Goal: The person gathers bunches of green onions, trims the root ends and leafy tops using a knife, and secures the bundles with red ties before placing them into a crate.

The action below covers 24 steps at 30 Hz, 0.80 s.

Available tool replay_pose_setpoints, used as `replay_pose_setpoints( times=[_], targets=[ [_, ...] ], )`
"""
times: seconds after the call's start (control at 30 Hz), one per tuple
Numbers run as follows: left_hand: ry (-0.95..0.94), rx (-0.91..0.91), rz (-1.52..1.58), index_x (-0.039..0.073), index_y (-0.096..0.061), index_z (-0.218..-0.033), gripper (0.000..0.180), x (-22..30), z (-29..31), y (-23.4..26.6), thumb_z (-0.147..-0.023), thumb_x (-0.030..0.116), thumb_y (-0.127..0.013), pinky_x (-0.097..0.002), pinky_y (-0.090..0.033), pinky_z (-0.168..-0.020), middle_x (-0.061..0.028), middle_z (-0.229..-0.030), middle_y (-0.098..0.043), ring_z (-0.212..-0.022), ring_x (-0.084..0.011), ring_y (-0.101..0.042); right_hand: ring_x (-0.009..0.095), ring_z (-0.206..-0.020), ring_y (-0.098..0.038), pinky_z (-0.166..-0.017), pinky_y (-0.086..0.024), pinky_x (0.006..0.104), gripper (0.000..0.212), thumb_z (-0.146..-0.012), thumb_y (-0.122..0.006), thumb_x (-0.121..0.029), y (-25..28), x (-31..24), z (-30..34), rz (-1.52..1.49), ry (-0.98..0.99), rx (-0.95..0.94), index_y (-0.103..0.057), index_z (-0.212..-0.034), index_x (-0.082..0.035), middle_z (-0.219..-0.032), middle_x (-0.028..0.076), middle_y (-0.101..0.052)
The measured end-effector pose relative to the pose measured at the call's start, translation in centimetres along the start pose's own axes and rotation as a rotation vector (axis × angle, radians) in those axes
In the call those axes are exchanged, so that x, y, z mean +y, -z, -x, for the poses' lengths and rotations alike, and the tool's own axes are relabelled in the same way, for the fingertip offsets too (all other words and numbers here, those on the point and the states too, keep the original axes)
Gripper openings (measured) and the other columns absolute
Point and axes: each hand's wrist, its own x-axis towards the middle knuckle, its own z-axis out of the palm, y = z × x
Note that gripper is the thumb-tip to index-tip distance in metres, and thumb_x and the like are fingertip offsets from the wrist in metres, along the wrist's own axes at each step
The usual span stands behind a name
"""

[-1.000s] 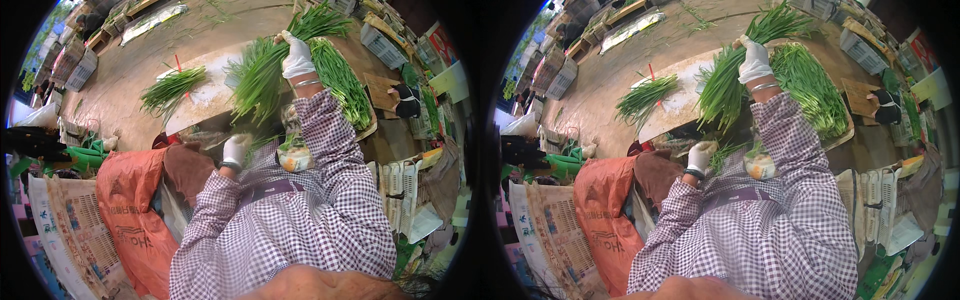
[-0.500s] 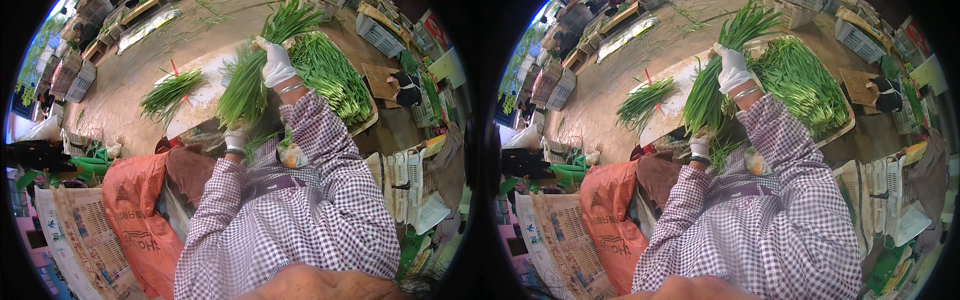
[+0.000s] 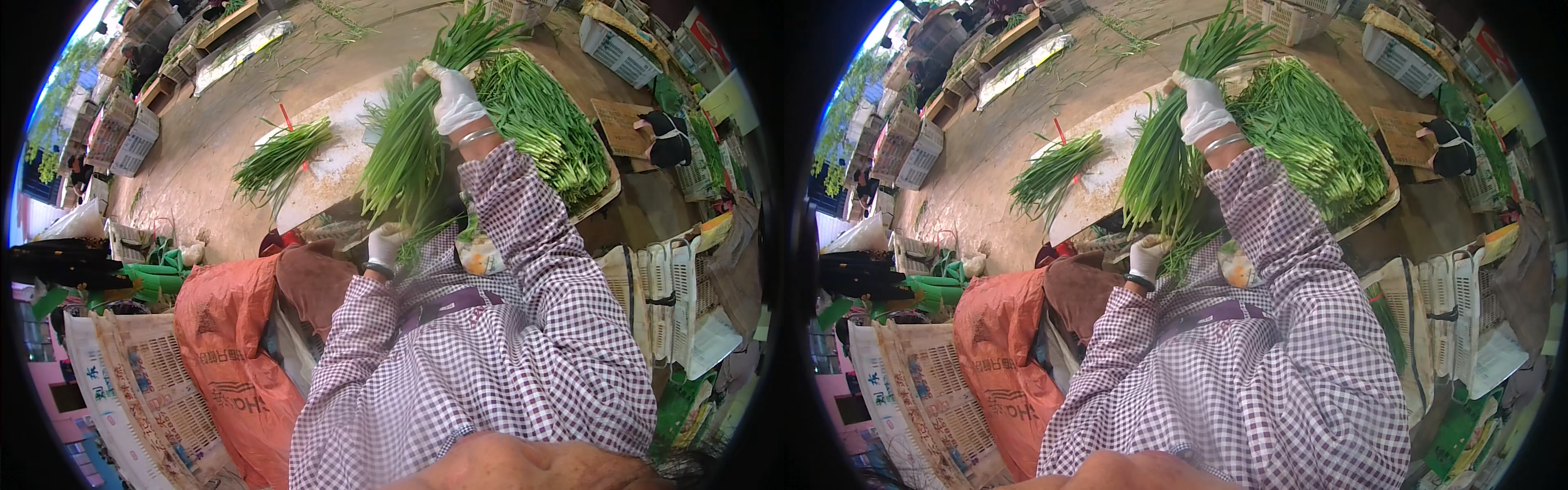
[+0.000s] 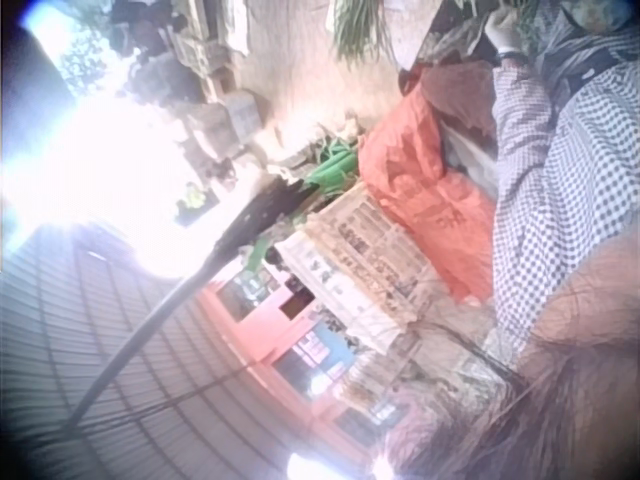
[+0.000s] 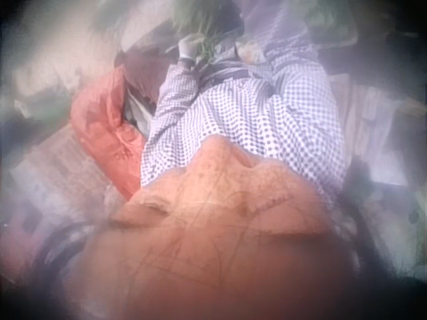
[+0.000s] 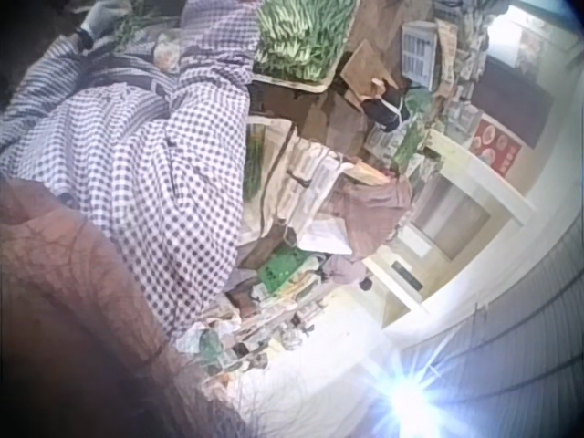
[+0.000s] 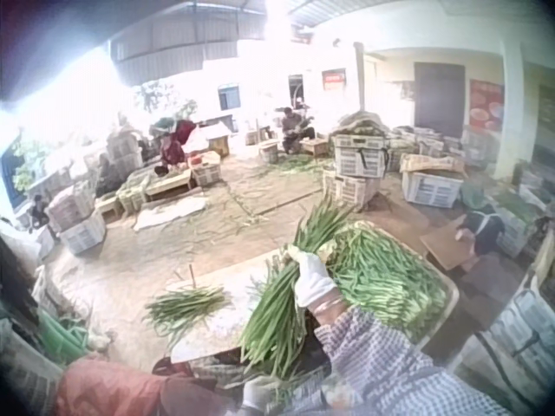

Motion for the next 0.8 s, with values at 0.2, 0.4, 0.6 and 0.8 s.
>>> replay_pose_setpoints(
  times=[0.2, 0.4, 0.6, 0.8],
  targets=[
    [-0.041, -1.045, -1.95, 0.011, -0.07, -0.111, 0.032, -7.8, 1.5, 5.3, -0.095, 0.025, -0.045, -0.0369, -0.055, -0.078, -0.0093, -0.113, -0.068, -0.097, -0.0275, -0.067, 0.015, -0.064, -0.058, -0.063, -0.05, 0.0275, 0.023, -0.091, -0.064, -0.019, -2.9, -0.4, 0.2, -0.044, 0.066, 0.016, -0.067, -0.076, -0.001, -0.077, 0.006, -0.065],
    [0.165, -0.107, -1.195, 0.012, -0.074, -0.098, 0.034, 7.9, 3.9, -1.5, -0.081, 0.041, -0.069, -0.04, -0.051, -0.085, -0.0129, -0.101, -0.07, -0.094, -0.0302, -0.067, 0.014, -0.064, -0.056, -0.061, -0.045, 0.0281, 0.021, -0.081, -0.07, -0.011, -1.0, 1.5, -0.6, 0.069, 0.291, 0.083, -0.064, -0.063, -0.003, -0.075, 0.002, -0.065],
    [-0.502, 0.504, -0.876, -0.002, -0.024, -0.147, 0.113, 17.3, 0.1, -6.4, -0.057, 0.021, -0.089, -0.0409, -0.03, -0.111, -0.025, -0.136, -0.042, -0.129, -0.0369, -0.039, 0.017, -0.071, -0.056, -0.066, -0.045, 0.0294, 0.019, -0.084, -0.069, -0.011, -4.6, 6.0, 5.5, 0.337, 0.164, -0.07, -0.063, -0.1, -0.002, -0.079, 0.004, -0.061],
    [-0.396, 0.216, 0.249, 0.0, -0.046, -0.131, 0.052, 14.6, -3.6, 1.1, -0.084, 0.007, -0.066, -0.0337, -0.046, -0.093, -0.0137, -0.121, -0.055, -0.108, -0.0214, -0.055, 0.032, -0.127, -0.044, -0.107, -0.036, 0.0406, 0.067, -0.073, -0.078, -0.028, -8.1, 7.4, 10.0, 1.185, 0.641, -0.772, -0.052, -0.129, -0.003, -0.128, 0.017, -0.054]
  ],
)
